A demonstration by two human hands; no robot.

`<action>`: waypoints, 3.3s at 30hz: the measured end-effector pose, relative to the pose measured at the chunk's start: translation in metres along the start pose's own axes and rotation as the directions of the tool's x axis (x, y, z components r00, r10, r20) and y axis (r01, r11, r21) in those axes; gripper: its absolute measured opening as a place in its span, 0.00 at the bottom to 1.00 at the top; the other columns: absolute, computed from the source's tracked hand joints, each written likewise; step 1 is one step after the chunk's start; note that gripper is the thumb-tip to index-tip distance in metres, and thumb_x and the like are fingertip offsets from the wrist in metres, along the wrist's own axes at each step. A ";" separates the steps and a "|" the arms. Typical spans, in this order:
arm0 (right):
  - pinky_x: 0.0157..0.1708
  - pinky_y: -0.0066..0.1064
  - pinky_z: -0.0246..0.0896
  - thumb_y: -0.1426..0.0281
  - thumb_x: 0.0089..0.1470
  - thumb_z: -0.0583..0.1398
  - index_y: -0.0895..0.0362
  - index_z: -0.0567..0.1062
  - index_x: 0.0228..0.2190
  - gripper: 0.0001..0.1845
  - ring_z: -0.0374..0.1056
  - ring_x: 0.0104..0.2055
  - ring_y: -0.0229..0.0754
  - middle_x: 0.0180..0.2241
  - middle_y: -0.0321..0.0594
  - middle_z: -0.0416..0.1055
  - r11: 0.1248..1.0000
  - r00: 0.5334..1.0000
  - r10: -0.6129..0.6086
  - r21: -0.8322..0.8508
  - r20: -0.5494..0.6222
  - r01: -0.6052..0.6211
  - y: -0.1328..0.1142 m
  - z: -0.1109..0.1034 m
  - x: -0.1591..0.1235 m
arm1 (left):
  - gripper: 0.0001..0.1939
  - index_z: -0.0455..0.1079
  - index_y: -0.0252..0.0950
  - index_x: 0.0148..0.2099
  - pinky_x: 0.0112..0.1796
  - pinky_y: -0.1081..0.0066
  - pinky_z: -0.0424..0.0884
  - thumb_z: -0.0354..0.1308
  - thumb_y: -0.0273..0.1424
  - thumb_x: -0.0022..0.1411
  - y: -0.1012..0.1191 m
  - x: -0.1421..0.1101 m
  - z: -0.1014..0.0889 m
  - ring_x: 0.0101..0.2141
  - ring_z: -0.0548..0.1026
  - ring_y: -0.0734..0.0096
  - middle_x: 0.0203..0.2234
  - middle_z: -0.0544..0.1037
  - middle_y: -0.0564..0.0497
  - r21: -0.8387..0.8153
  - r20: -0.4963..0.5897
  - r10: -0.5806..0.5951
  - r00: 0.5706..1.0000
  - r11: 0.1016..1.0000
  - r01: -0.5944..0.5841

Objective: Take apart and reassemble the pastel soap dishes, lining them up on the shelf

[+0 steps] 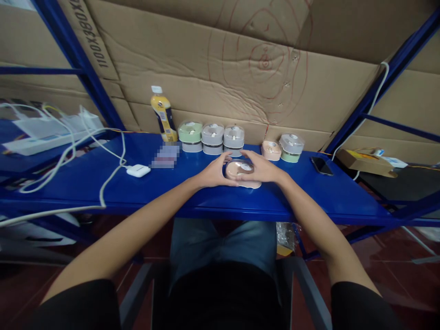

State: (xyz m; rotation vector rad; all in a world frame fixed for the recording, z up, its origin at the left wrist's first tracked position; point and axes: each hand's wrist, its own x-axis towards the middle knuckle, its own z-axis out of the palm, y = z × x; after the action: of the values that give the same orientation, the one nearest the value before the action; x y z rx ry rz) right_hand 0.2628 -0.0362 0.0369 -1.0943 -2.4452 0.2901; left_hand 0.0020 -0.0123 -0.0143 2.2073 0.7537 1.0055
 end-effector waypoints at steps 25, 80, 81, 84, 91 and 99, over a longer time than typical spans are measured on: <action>0.59 0.59 0.76 0.38 0.56 0.68 0.51 0.76 0.63 0.43 0.78 0.54 0.61 0.53 0.49 0.82 0.939 0.941 0.313 0.191 -0.132 -0.286 0.068 -0.027 -0.026 | 0.28 0.86 0.39 0.53 0.64 0.38 0.75 0.62 0.57 0.70 0.005 -0.008 -0.027 0.61 0.75 0.39 0.57 0.78 0.38 0.243 -0.001 0.022 1.000 0.970 -0.021; 0.58 0.51 0.71 0.50 0.55 0.75 0.51 0.79 0.69 0.44 0.77 0.53 0.56 0.53 0.48 0.81 0.985 0.985 -0.170 0.004 -0.007 0.170 0.000 -0.006 0.005 | 0.75 0.46 0.39 0.83 0.68 0.31 0.71 0.85 0.51 0.45 0.005 -0.002 0.016 0.72 0.70 0.25 0.73 0.70 0.28 0.066 -0.058 0.001 0.998 0.998 0.002; 0.59 0.51 0.71 0.50 0.55 0.75 0.50 0.79 0.69 0.44 0.77 0.53 0.56 0.54 0.48 0.81 0.986 0.986 -0.166 0.002 -0.001 0.166 -0.002 -0.006 0.005 | 0.75 0.46 0.41 0.84 0.68 0.30 0.71 0.85 0.51 0.45 0.005 -0.002 0.017 0.73 0.69 0.24 0.73 0.70 0.29 0.061 -0.065 0.012 0.998 0.998 -0.008; 0.60 0.51 0.70 0.49 0.54 0.76 0.48 0.79 0.68 0.44 0.77 0.54 0.57 0.55 0.47 0.81 0.991 0.991 -0.131 -0.026 0.014 0.131 -0.008 -0.009 0.004 | 0.74 0.48 0.44 0.84 0.68 0.30 0.71 0.86 0.49 0.45 0.006 -0.002 0.018 0.73 0.70 0.25 0.73 0.70 0.31 0.066 -0.070 0.032 0.997 0.997 -0.027; 0.59 0.50 0.71 0.48 0.52 0.76 0.48 0.80 0.67 0.45 0.77 0.54 0.58 0.55 0.47 0.81 0.995 0.999 -0.042 -0.092 0.035 0.045 -0.020 -0.014 0.002 | 0.74 0.47 0.40 0.84 0.71 0.30 0.67 0.85 0.49 0.46 0.011 -0.001 0.013 0.75 0.65 0.24 0.76 0.65 0.28 0.143 -0.022 0.021 1.000 0.990 -0.018; 0.57 0.51 0.71 0.46 0.52 0.76 0.51 0.79 0.68 0.48 0.77 0.51 0.58 0.51 0.48 0.80 0.993 0.998 -0.045 -0.109 0.038 0.049 -0.020 -0.008 0.000 | 0.74 0.48 0.38 0.83 0.71 0.34 0.68 0.85 0.50 0.45 0.010 -0.001 0.013 0.74 0.67 0.26 0.76 0.64 0.28 0.160 -0.004 0.003 1.000 0.987 -0.002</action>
State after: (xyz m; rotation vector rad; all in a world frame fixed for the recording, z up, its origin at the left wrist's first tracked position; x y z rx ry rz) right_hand 0.2542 -0.0493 0.0513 -1.0839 -2.5402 0.1629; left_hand 0.0143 -0.0235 -0.0147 2.3427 0.8604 0.9814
